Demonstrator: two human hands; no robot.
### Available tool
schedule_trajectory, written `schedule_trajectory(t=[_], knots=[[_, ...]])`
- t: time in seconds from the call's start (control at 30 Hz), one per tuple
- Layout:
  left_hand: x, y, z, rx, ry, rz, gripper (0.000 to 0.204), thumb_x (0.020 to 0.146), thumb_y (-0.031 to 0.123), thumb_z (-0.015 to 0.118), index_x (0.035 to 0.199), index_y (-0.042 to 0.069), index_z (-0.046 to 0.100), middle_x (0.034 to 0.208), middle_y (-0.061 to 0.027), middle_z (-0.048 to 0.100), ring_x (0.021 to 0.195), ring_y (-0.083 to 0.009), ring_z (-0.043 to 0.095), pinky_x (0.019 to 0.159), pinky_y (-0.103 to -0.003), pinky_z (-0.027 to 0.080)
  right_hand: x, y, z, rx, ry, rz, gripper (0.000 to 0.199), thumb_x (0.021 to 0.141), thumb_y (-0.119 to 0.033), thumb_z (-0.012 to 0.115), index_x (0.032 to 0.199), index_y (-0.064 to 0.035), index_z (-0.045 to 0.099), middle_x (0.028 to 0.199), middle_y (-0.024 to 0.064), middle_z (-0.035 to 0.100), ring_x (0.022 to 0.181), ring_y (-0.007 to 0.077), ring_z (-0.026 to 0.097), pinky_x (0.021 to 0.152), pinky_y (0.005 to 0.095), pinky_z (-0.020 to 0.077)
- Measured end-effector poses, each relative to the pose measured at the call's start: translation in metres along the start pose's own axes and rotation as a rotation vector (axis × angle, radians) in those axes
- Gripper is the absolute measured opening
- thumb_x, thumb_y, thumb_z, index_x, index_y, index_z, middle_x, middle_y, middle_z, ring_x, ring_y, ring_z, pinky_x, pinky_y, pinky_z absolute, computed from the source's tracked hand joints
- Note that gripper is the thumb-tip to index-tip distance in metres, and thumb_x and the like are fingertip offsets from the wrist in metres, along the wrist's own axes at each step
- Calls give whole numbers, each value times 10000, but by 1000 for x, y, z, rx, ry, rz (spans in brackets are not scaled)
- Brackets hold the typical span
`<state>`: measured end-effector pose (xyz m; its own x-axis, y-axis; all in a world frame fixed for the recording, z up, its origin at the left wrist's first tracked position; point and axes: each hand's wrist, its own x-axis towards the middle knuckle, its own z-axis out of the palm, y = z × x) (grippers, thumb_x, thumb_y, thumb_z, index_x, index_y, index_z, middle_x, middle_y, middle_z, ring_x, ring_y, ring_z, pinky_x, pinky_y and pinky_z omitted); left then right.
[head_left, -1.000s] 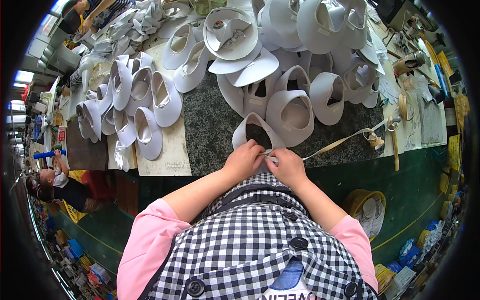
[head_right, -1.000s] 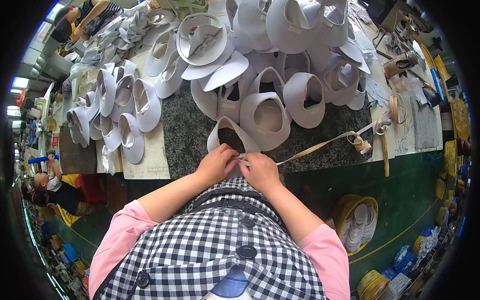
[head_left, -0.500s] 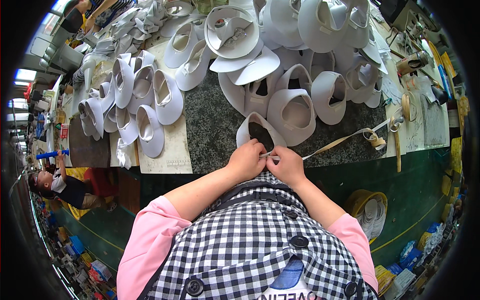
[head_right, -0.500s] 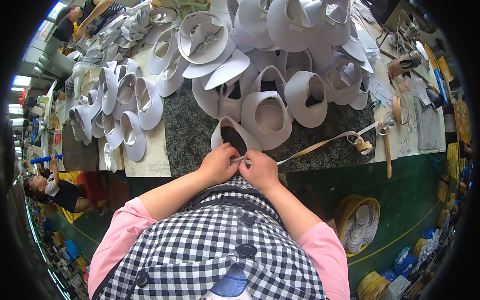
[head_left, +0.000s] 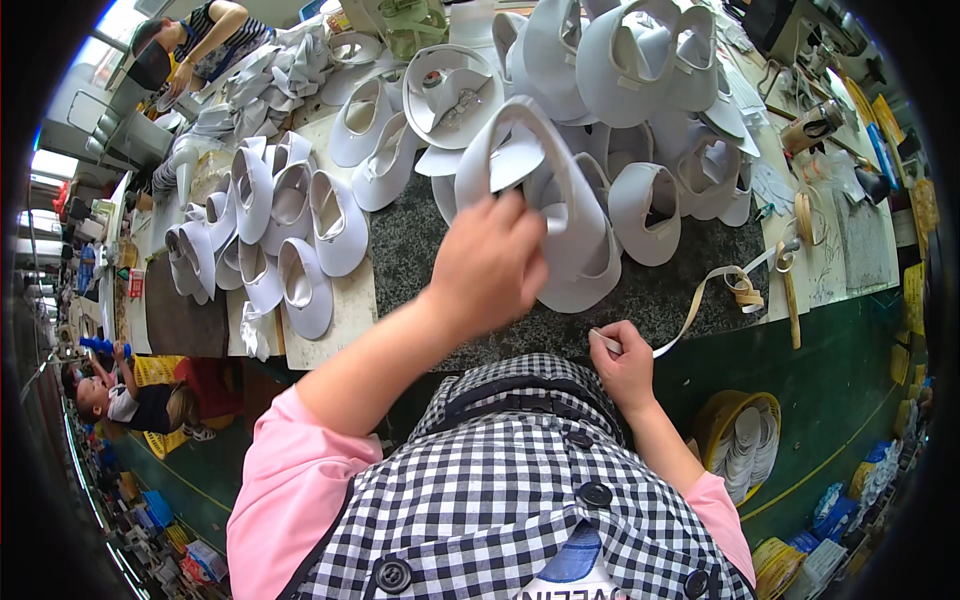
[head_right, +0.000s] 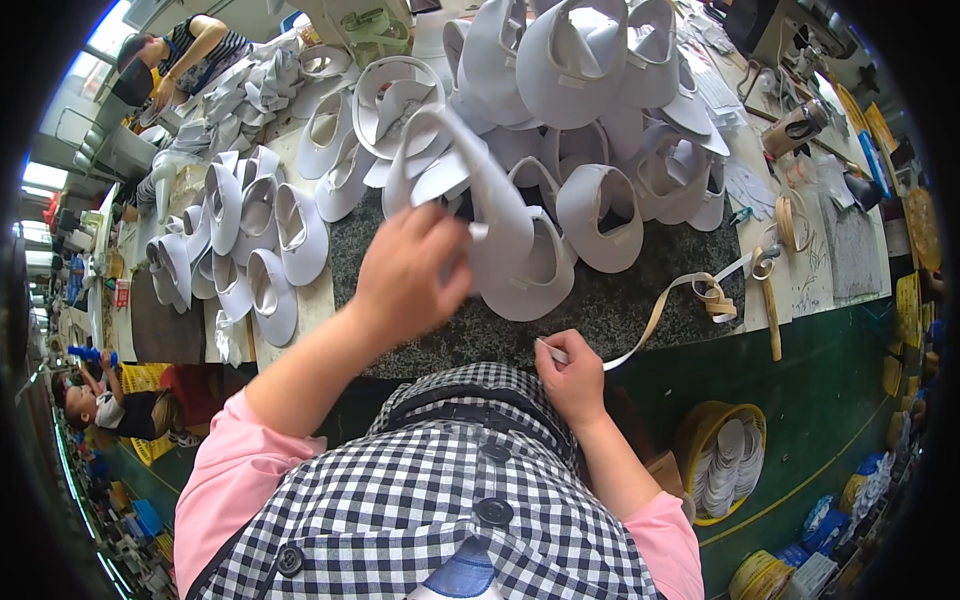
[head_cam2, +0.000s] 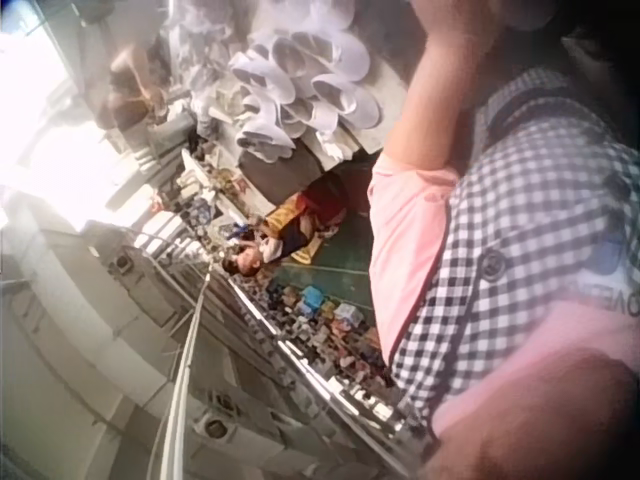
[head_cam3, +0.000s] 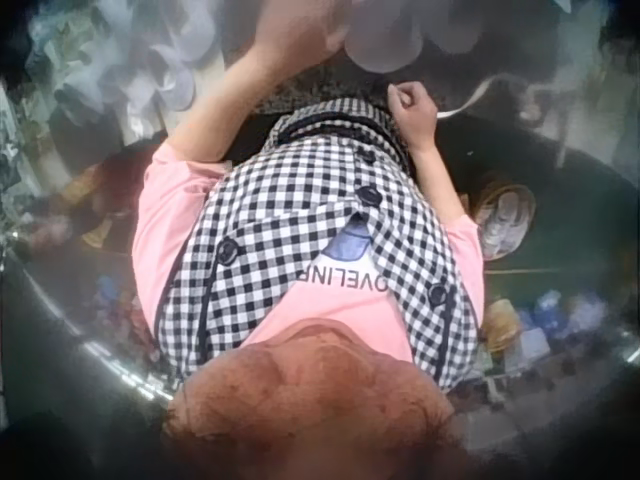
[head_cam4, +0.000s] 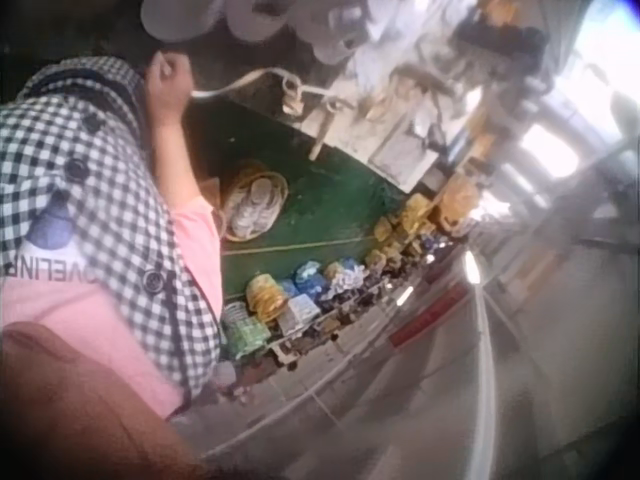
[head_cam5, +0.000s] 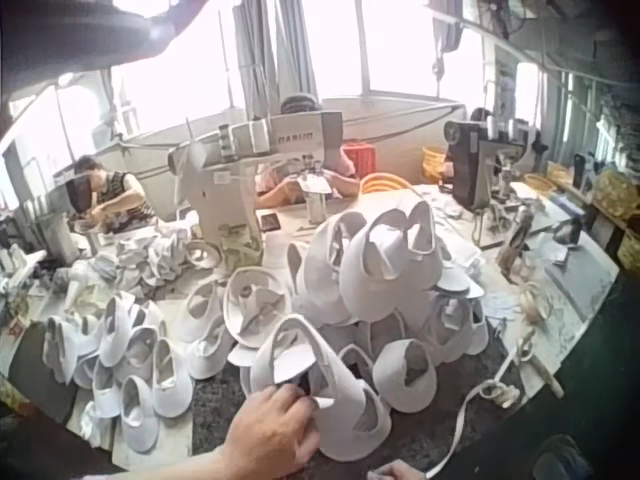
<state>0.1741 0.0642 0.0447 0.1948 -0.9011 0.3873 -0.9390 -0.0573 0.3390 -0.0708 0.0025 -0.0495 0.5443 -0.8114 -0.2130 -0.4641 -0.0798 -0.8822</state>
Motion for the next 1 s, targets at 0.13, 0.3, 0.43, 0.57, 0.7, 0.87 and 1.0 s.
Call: schedule_trajectory(t=[0.13, 0.3, 0.43, 0.57, 0.7, 0.87, 1.0], knots=[[23, -27, 26, 84, 131, -42, 376, 743, 119, 654, 1099, 31, 566, 1115, -148, 545, 976, -307, 573, 846, -407, 466, 5, -20, 7, -126, 30, -388, 122, 824, -97, 726, 826, -29, 625, 882, 69, 570, 751, 184, 583, 653, 299, 483], [-6, 27, 22, -373, -157, 82, 437, 808, 213, 735, 1195, 91, 573, 1239, -127, 484, 965, -260, 571, 847, -368, 486, 5, -19, -6, 510, -128, -117, 70, 885, -44, 679, 942, -36, 639, 1094, 46, 489, 907, 96, 529, 765, 242, 455], [-34, 37, 32, -782, -360, -138, 343, 850, 226, 741, 1122, 77, 593, 1139, -78, 528, 889, -137, 561, 717, -263, 483, 6, -37, -8, 649, -181, -120, 56, 892, -29, 664, 944, -35, 644, 1112, 51, 496, 915, 108, 546, 809, 244, 463], [-45, 35, 32, -987, -390, -288, 213, 875, 128, 706, 1041, 58, 591, 1056, -39, 535, 836, -116, 549, 719, -259, 474, 4, -44, -8, 818, -265, 21, 49, 896, -47, 657, 940, -32, 644, 1172, 68, 503, 929, 118, 561, 853, 252, 468], [-55, 28, 24, -1055, -485, -284, 153, 885, 98, 677, 1006, 53, 596, 963, -50, 558, 848, -143, 560, 744, -286, 475, 3, -57, -6, 894, -361, 50, 54, 893, -77, 640, 907, -29, 621, 1174, 104, 534, 807, 98, 557, 778, 238, 472], [-84, 7, 28, -938, -498, -245, 126, 851, 116, 699, 939, 46, 641, 940, -72, 591, 893, -216, 587, 795, -325, 474, 6, -51, -8, 1278, -534, 166, 63, 871, -86, 577, 882, -50, 527, 983, 138, 594, 556, 70, 427, 561, 199, 400], [-90, -48, 26, -733, -291, -427, 120, 829, 125, 734, 901, 47, 676, 924, -66, 627, 866, -174, 614, 757, -300, 495, 7, -44, -18, 1345, -483, 203, 87, 887, -115, 564, 876, -72, 489, 808, 76, 534, 559, 87, 410, 551, 223, 387]])
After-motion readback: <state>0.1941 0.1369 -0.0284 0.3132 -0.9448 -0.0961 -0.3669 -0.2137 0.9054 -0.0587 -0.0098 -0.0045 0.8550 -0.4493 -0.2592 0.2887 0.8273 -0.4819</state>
